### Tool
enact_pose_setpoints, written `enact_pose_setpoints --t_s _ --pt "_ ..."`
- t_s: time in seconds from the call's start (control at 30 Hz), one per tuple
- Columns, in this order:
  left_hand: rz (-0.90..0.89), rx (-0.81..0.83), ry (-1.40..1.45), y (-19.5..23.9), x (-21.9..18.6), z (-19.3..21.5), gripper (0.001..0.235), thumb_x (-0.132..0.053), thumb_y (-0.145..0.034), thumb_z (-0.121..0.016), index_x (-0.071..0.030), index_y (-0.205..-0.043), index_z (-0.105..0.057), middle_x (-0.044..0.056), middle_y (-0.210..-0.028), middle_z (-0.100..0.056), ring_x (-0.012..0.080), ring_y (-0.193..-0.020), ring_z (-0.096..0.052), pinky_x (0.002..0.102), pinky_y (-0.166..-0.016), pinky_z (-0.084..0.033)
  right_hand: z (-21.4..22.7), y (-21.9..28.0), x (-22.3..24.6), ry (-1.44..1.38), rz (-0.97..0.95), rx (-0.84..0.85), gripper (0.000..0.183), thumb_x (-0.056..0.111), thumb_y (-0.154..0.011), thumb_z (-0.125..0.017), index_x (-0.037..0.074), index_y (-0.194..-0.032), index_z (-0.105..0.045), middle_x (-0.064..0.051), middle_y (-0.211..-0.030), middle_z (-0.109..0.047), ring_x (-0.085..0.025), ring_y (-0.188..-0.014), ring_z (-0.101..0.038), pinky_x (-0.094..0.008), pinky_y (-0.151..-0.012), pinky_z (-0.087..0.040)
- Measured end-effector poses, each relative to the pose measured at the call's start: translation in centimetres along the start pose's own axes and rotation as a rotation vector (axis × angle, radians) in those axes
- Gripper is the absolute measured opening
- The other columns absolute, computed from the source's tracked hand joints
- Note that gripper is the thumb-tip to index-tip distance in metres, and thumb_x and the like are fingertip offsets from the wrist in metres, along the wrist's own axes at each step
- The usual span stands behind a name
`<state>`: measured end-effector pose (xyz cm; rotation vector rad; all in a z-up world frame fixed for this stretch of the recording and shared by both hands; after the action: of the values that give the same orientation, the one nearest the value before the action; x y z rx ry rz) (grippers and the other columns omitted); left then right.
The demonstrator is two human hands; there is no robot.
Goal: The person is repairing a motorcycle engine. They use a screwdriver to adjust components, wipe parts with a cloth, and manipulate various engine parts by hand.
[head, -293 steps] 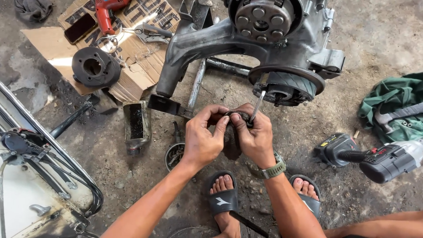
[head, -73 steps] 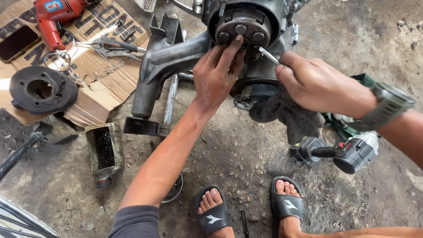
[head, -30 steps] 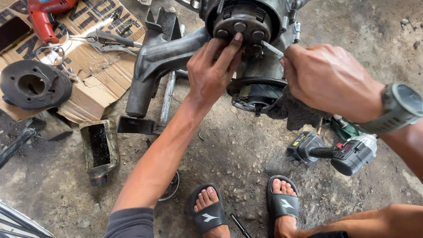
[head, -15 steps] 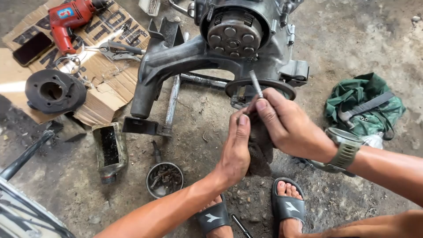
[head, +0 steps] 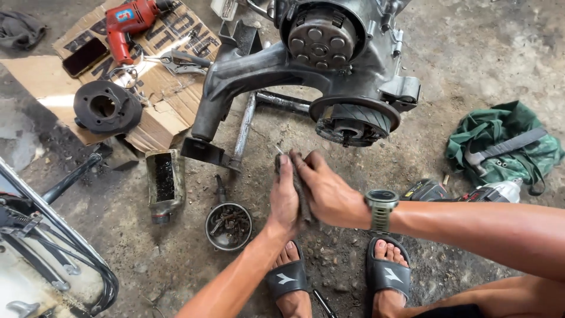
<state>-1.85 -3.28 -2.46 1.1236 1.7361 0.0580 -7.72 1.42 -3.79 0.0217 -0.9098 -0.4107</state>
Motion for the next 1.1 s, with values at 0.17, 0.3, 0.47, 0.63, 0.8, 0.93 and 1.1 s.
enact_pose_setpoints --t_s 0.17,0.3,0.47,0.63,0.8,0.93,1.1 --pt "-0.029 -0.412 -0.169 -0.4 2.0 6.0 0.064 -0.059 -0.098 -0.053 -0.001 -0.123 -0.058 0.019 -0.112 -0.058 0.0272 -0.100 -0.057 0.040 -0.087 -0.047 -5.3 -0.7 -3.6 0.055 0.048 0.110 0.045 0.010 -0.096 -0.051 -0.003 -0.139 -0.047 -0.021 -0.105 -0.049 -0.045 -0.086 -0.062 -0.054 -0.065 -0.054" --pt "-0.117 -0.603 -0.053 -4.8 6.1 15.3 0.071 -0.054 -0.098 -0.062 0.003 -0.139 -0.054 0.026 -0.137 -0.058 0.0314 -0.125 -0.058 0.045 -0.108 -0.046 -9.4 -1.3 -6.8 0.426 0.009 0.094 0.036 0.008 -0.092 -0.059 0.002 -0.127 -0.059 -0.015 -0.104 -0.056 -0.030 -0.078 -0.069 -0.038 -0.061 -0.059" --pt "-0.067 -0.632 -0.219 -5.5 8.6 18.4 0.069 -0.049 -0.099 -0.060 -0.002 -0.147 -0.047 0.025 -0.146 -0.052 0.0313 -0.136 -0.052 0.045 -0.115 -0.041 -19.7 -6.2 -17.4 0.521 -0.026 0.252 0.052 0.002 -0.085 -0.059 -0.003 -0.136 -0.048 -0.021 -0.115 -0.052 -0.033 -0.082 -0.071 -0.041 -0.060 -0.063" --pt "-0.008 -0.623 -0.122 -3.5 6.5 15.2 0.058 -0.039 -0.096 -0.054 -0.008 -0.146 -0.050 0.025 -0.141 -0.052 0.0321 -0.128 -0.054 0.045 -0.109 -0.046 -20.1 -6.7 -18.6 0.558 -0.118 0.234 0.057 0.008 -0.090 -0.057 -0.001 -0.145 -0.047 -0.017 -0.119 -0.053 -0.031 -0.092 -0.070 -0.040 -0.067 -0.064" --pt "0.139 -0.515 0.641 -5.5 7.6 15.4 0.045 -0.043 -0.081 -0.073 -0.007 -0.107 -0.074 0.023 -0.104 -0.075 0.0351 -0.082 -0.076 0.045 -0.065 -0.066 -9.5 -5.9 -4.5 -0.320 0.411 -0.245 0.040 0.020 -0.103 -0.049 -0.004 -0.134 -0.056 -0.026 -0.121 -0.062 -0.050 -0.120 -0.059 -0.056 -0.099 -0.051" --pt "0.116 -0.362 0.533 -3.0 1.7 10.0 0.047 -0.055 -0.086 -0.065 -0.012 -0.103 -0.071 0.014 -0.092 -0.072 0.0238 -0.073 -0.072 0.030 -0.058 -0.060 -9.7 -4.5 -0.3 -0.233 0.504 -0.246 0.061 0.029 -0.109 -0.029 -0.001 -0.161 -0.025 -0.031 -0.158 -0.033 -0.049 -0.150 -0.025 -0.057 -0.120 -0.018" --pt "0.066 0.060 0.320 -2.8 1.9 8.2 0.064 -0.072 -0.097 -0.042 -0.014 -0.103 -0.066 0.008 -0.082 -0.071 0.0145 -0.072 -0.070 0.021 -0.062 -0.055 -11.4 -6.6 -5.1 -0.150 0.587 -0.428 0.046 0.032 -0.109 -0.028 -0.002 -0.123 -0.056 -0.020 -0.114 -0.057 -0.043 -0.111 -0.053 -0.051 -0.104 -0.037"
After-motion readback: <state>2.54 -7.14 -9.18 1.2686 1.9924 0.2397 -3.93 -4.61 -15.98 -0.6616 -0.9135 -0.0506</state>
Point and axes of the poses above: each hand's wrist, its own y-axis away from the middle knuckle, its own z-axis out of the back of the hand, x = y × z, the point moved 7 cm from there along -y, towards the middle knuckle
